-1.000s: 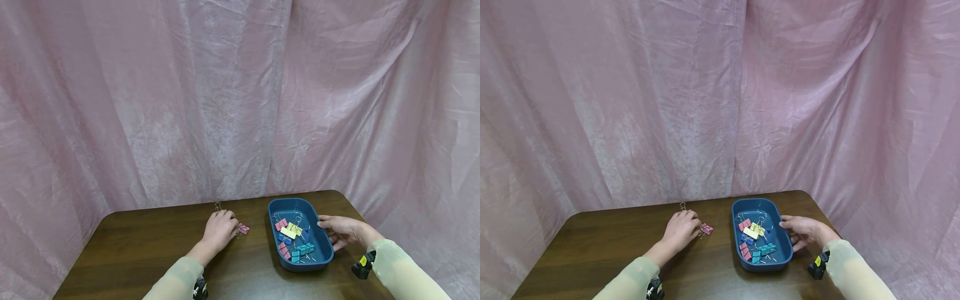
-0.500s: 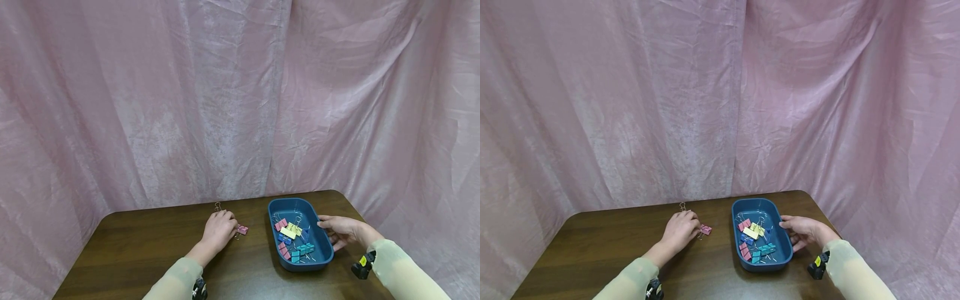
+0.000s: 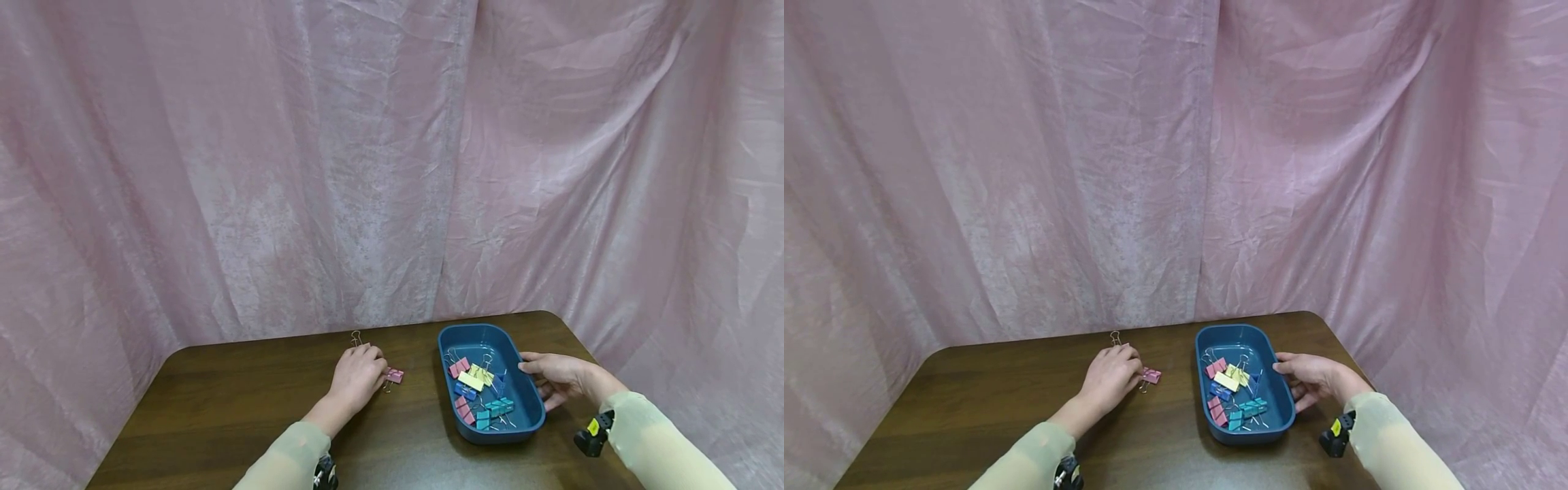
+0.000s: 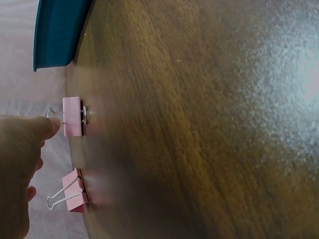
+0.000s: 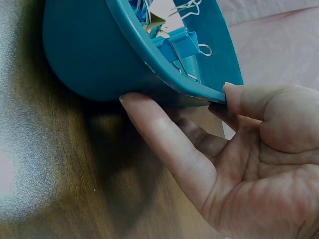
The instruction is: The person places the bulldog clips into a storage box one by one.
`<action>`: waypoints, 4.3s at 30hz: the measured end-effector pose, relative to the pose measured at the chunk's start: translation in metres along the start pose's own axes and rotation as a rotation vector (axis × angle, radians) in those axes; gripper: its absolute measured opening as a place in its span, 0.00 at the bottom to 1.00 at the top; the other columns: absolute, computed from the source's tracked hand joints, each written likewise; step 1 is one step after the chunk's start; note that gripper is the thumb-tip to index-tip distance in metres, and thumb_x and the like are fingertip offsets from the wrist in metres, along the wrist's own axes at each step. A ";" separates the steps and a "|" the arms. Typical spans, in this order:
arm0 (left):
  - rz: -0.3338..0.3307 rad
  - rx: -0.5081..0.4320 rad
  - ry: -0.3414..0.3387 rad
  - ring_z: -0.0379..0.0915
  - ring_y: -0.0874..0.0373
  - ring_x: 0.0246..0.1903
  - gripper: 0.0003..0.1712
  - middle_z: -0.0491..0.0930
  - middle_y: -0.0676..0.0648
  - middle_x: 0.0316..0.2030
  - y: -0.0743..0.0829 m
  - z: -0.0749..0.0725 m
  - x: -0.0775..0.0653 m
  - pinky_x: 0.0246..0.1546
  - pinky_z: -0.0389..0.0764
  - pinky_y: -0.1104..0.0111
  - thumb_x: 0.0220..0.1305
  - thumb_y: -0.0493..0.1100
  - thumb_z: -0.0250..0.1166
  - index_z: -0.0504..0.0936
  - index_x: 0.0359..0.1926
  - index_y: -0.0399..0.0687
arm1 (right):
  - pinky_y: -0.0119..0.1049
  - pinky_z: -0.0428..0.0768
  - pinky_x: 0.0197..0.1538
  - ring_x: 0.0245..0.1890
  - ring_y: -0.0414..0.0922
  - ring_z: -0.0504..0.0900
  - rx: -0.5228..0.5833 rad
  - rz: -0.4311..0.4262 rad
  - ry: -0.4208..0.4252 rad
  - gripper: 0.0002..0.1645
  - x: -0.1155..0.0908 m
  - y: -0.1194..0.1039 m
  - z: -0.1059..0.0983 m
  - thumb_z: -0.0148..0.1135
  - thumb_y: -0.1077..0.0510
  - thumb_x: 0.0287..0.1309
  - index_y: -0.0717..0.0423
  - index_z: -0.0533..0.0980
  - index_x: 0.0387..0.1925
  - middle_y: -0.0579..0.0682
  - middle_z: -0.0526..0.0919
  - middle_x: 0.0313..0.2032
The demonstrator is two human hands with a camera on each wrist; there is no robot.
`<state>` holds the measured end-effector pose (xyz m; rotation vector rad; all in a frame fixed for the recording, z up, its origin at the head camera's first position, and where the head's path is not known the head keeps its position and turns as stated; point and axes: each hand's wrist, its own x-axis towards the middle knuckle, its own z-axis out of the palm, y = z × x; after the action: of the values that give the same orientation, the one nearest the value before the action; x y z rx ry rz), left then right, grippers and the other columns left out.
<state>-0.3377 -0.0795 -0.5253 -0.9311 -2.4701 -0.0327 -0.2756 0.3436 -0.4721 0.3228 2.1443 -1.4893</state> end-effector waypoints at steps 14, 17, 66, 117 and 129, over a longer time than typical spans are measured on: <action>0.013 -0.017 0.034 0.79 0.46 0.54 0.04 0.82 0.53 0.42 0.000 0.001 -0.001 0.54 0.79 0.51 0.60 0.47 0.75 0.87 0.32 0.58 | 0.57 0.86 0.39 0.41 0.60 0.87 0.009 -0.003 -0.012 0.36 0.000 0.000 0.000 0.48 0.53 0.79 0.59 0.50 0.79 0.62 0.83 0.50; 0.012 -0.021 0.035 0.79 0.47 0.54 0.03 0.82 0.53 0.42 0.000 0.001 -0.001 0.55 0.78 0.51 0.61 0.47 0.74 0.87 0.32 0.59 | 0.57 0.86 0.39 0.41 0.60 0.87 0.013 -0.001 -0.014 0.36 -0.001 0.000 0.000 0.48 0.53 0.79 0.59 0.50 0.79 0.62 0.83 0.50; 0.147 -0.141 0.364 0.79 0.53 0.48 0.04 0.84 0.53 0.46 -0.029 -0.042 0.010 0.57 0.77 0.55 0.60 0.46 0.75 0.87 0.34 0.56 | 0.57 0.86 0.38 0.40 0.60 0.87 0.007 -0.004 0.013 0.34 0.000 0.001 0.002 0.47 0.53 0.80 0.57 0.52 0.79 0.61 0.83 0.48; 0.194 -0.221 0.466 0.79 0.53 0.50 0.05 0.84 0.52 0.47 -0.011 -0.090 0.051 0.61 0.75 0.55 0.59 0.46 0.76 0.88 0.36 0.56 | 0.55 0.87 0.38 0.40 0.59 0.88 0.002 -0.011 0.000 0.35 0.001 0.001 0.000 0.47 0.53 0.80 0.58 0.51 0.79 0.60 0.84 0.47; 0.192 -0.221 0.415 0.77 0.54 0.52 0.03 0.84 0.53 0.48 0.006 -0.090 0.067 0.64 0.71 0.57 0.64 0.47 0.74 0.88 0.38 0.58 | 0.56 0.86 0.38 0.40 0.59 0.87 0.007 -0.003 -0.008 0.36 0.000 0.000 0.000 0.47 0.53 0.80 0.57 0.50 0.79 0.60 0.83 0.49</action>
<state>-0.3372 -0.0506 -0.4161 -1.1217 -2.0141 -0.4002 -0.2757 0.3432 -0.4719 0.3150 2.1351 -1.4975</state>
